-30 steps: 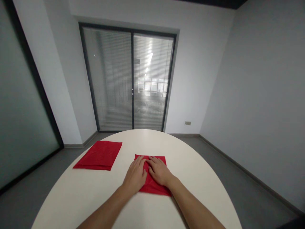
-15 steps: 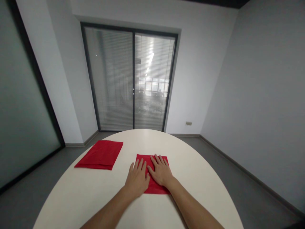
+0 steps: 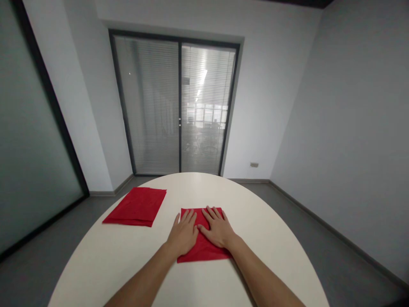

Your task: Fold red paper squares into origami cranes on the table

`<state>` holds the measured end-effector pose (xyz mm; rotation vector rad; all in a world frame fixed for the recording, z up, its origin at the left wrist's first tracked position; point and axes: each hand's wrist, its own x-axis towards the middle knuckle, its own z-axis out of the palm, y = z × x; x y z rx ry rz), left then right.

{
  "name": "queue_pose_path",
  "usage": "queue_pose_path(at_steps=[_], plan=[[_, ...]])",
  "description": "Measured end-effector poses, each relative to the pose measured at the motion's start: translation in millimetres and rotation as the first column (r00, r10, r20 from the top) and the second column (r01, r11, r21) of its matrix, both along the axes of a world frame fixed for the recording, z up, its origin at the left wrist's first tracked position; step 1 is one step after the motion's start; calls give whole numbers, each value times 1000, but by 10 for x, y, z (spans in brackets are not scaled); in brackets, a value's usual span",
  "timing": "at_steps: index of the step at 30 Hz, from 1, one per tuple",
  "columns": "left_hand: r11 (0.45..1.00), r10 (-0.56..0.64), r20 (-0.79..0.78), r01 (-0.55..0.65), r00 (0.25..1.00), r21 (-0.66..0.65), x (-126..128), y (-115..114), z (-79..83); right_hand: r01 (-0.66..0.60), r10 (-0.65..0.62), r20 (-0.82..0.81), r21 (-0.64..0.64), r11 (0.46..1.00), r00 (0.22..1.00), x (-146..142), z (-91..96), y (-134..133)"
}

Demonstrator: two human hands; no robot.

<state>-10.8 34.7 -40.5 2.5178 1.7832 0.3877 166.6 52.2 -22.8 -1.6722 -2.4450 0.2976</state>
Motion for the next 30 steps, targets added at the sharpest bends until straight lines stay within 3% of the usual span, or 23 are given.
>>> queue_pose_path(at_steps=[4, 6, 8, 10, 14, 18, 25, 28, 30], plan=[[999, 39, -26, -39, 999, 14, 1, -12, -6, 157, -157, 56, 9, 988, 986, 74, -23, 54], [998, 63, -29, -62, 998, 17, 2, -8, -7, 212, -217, 66, 75, 974, 974, 78, -14, 45], [997, 78, -29, -77, 997, 22, 0, 3, -13, 195, -208, 57, 178, 965, 977, 44, 11, 2], [996, 87, -26, -87, 996, 25, -6, 15, -19, 105, -117, 34, 245, 964, 993, -20, 39, -66], [994, 106, -26, -105, 994, 24, -44, 39, -15, -68, 71, -31, 105, 992, 997, -138, 51, -182], [996, 84, -28, -84, 996, 25, -118, 79, -2, -89, 88, -58, -17, 996, 994, -133, 19, -181], [980, 189, 21, -190, 982, 65, -206, 131, 30, -68, 66, -87, -26, 997, 994, -87, -27, -112], [986, 81, 54, -88, 995, 142, -183, 79, 61, -48, 47, -94, -11, 999, 994, -95, -44, -98], [993, -34, 89, 24, 995, 113, -160, 36, 68, -28, 28, -108, 2, 1000, 994, -91, -38, -83]])
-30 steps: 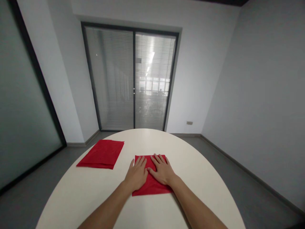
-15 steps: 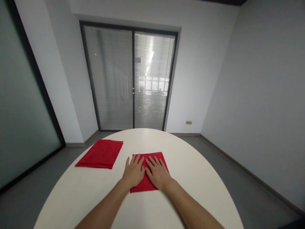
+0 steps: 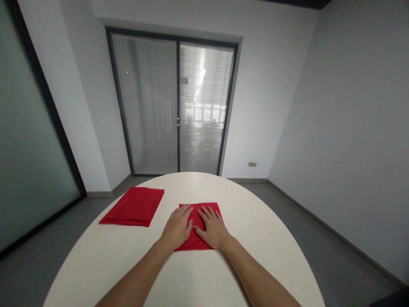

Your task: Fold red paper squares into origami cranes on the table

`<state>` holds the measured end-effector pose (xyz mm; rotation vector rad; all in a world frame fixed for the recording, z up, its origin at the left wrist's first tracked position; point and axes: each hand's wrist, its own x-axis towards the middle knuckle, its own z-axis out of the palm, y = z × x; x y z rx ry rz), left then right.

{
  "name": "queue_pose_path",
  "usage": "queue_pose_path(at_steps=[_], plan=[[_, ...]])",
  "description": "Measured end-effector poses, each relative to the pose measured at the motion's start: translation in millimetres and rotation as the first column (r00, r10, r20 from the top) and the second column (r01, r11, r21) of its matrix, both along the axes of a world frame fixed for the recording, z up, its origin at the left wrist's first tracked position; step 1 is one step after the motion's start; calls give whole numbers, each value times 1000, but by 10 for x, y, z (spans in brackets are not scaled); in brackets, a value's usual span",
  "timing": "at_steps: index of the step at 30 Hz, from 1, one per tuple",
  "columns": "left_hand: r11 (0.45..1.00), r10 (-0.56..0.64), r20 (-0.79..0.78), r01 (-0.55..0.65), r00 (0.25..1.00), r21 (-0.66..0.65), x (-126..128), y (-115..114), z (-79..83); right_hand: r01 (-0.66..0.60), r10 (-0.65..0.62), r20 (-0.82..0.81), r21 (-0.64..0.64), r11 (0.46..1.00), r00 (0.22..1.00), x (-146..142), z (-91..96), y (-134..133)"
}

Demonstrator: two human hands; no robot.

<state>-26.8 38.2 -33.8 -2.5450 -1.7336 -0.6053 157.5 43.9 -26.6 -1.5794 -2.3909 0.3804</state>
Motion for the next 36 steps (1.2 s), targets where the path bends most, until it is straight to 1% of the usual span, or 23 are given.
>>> queue_pose_path(at_steps=[1, 3, 4, 6, 8, 10, 12, 14, 18, 21, 24, 27, 30, 32, 36], plan=[[999, -38, 17, 39, 999, -38, 10, -18, -2, 12, -12, -10, 5, 1000, 1000, 10, 12, 9], [992, -64, 37, 67, 997, -103, 17, -40, -10, 15, -15, -27, 10, 1000, 1000, 55, 54, 25], [991, -60, 40, 64, 997, -121, 14, -42, -14, 4, -3, -32, 9, 1000, 999, 90, 84, 30], [989, -53, 39, 58, 998, -136, -4, -33, -19, -65, 64, -25, -16, 998, 998, 183, 153, 25], [987, -60, 39, 65, 997, -145, -31, -15, -22, -116, 114, -19, -95, 989, 993, 289, 225, 5], [985, -64, 39, 70, 997, -155, -57, 3, -31, -154, 156, -5, -221, 963, 988, 384, 290, -21], [983, -66, 37, 71, 997, -167, -75, 12, -43, -154, 173, 39, -300, 942, 984, 449, 341, -41], [980, -79, 36, 84, 996, -181, -87, 6, -44, -142, 169, 56, -328, 934, 984, 484, 377, -51], [967, -152, 52, 159, 987, -201, -121, -57, 36, -121, 142, 50, -300, 946, 989, 523, 395, -37], [942, -241, 79, 252, 967, -220, -161, -124, 144, -118, 135, 48, -264, 957, 990, 562, 373, -7], [921, -291, 80, 301, 954, -248, -194, -167, 219, -137, 150, 44, -223, 965, 988, 599, 348, 27], [925, -298, 76, 308, 951, -224, -219, -173, 247, -161, 170, 31, -194, 968, 985, 622, 340, 52], [927, -298, 108, 315, 948, -203, -253, -159, 267, -170, 173, 0, -191, 967, 985, 645, 344, 71], [926, -294, 136, 317, 946, -207, -286, -147, 284, -167, 163, -33, -205, 964, 986, 668, 350, 85], [929, -278, 171, 310, 945, -201, -365, -117, 299, -149, 134, -72, -273, 950, 988, 733, 365, 115]])
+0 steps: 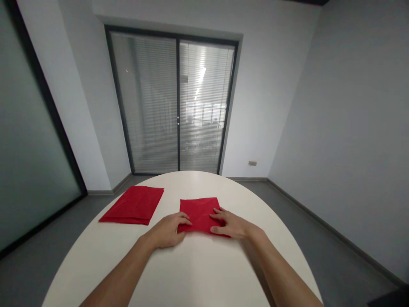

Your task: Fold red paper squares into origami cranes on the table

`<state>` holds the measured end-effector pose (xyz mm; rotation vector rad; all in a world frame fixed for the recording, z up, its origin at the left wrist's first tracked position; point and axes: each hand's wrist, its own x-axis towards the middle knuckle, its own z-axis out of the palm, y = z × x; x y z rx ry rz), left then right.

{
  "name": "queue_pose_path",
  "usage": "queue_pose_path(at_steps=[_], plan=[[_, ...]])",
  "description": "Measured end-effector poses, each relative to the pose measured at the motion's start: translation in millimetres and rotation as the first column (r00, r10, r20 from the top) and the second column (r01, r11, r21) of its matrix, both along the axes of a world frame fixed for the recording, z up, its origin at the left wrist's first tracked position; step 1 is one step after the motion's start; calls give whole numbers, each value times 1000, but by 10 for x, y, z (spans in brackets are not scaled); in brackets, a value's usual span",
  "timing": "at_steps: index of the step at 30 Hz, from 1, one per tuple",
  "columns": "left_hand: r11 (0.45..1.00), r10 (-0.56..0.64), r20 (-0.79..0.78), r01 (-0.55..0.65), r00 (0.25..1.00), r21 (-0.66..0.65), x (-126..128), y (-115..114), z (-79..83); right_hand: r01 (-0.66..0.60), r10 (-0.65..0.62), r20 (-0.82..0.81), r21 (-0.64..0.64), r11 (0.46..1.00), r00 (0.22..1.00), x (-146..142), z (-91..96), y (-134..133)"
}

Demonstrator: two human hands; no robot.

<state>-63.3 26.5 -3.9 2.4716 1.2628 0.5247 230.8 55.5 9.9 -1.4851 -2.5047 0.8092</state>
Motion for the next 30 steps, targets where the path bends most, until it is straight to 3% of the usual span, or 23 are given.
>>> queue_pose_path(at_steps=[8, 13, 19, 24, 30], plan=[[987, 124, 73, -115, 990, -109, -58, 63, -2, 31, -32, -7, -163, 986, 999, 104, 67, 4], [980, 193, 48, -190, 980, -65, -51, 94, -47, 45, -52, -37, -174, 984, 998, 109, 73, -29], [957, 285, 13, -286, 958, 48, -44, 143, -154, 69, -86, -136, -130, 989, 987, 132, 32, -3], [946, 319, 43, -321, 947, 45, -36, 162, -176, 68, -75, -215, -39, 997, 974, 132, 11, 23], [923, 377, 107, -383, 920, 46, 1, 187, -213, 139, -101, -338, 90, 986, 936, 114, -141, 77]])
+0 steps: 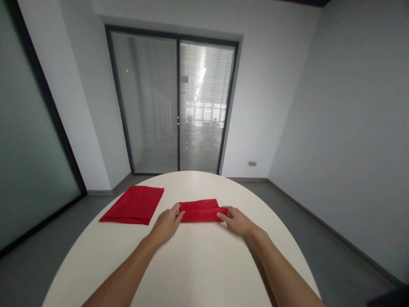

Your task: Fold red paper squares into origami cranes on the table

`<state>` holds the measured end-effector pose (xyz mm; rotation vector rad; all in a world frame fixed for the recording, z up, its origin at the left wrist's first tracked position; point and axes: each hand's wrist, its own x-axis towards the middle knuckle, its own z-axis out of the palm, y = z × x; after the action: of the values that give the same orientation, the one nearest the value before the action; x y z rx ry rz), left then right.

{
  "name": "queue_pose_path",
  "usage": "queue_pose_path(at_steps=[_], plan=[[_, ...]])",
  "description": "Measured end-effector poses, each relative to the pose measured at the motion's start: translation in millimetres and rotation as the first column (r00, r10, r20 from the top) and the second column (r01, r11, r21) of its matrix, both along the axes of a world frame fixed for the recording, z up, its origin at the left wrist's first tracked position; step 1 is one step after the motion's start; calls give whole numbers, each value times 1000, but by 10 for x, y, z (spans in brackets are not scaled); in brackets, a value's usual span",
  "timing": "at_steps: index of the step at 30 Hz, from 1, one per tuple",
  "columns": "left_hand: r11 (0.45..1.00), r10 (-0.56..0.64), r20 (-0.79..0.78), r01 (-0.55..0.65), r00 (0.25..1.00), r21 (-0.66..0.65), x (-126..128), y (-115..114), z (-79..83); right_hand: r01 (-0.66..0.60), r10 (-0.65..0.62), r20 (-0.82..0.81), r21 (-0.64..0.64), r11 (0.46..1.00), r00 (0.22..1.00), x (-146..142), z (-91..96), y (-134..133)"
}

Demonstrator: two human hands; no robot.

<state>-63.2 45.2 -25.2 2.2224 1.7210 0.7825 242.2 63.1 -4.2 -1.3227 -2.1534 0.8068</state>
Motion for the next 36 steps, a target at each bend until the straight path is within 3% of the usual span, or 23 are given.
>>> queue_pose_path(at_steps=[6, 12, 16, 21, 25, 28, 30, 33, 36], plan=[[997, 65, 9, -65, 998, 29, 43, 3, -19, 53, -55, 8, 142, 988, 998, -85, -123, 88], [987, 162, -36, -162, 986, 1, 65, 12, -26, 99, -94, -38, 157, 983, 995, -214, -170, 106], [975, 222, -137, -224, 965, 0, 101, 29, -61, 203, -210, 12, 206, 957, 978, -241, -227, 136], [961, 277, -279, -264, 920, 85, 138, 14, -54, 272, -292, 64, 220, 937, 954, -257, -319, 200], [953, 286, -279, -242, 917, 180, 164, -30, -1, 269, -291, 64, 232, 935, 955, -262, -354, 225], [942, 234, -241, -159, 942, 295, 202, -47, -15, 265, -286, 59, 234, 935, 957, -255, -372, 235], [951, 124, -243, -46, 962, 305, 237, -49, -71, 254, -276, 65, 236, 938, 959, -247, -387, 242], [978, -69, -276, 120, 959, 171, 283, -56, -186, 237, -267, 100, 243, 941, 958, -234, -396, 244], [983, -168, -313, 181, 935, 11, 304, -80, -249, 271, -328, 173, 287, 919, 929, -241, -339, 216]])
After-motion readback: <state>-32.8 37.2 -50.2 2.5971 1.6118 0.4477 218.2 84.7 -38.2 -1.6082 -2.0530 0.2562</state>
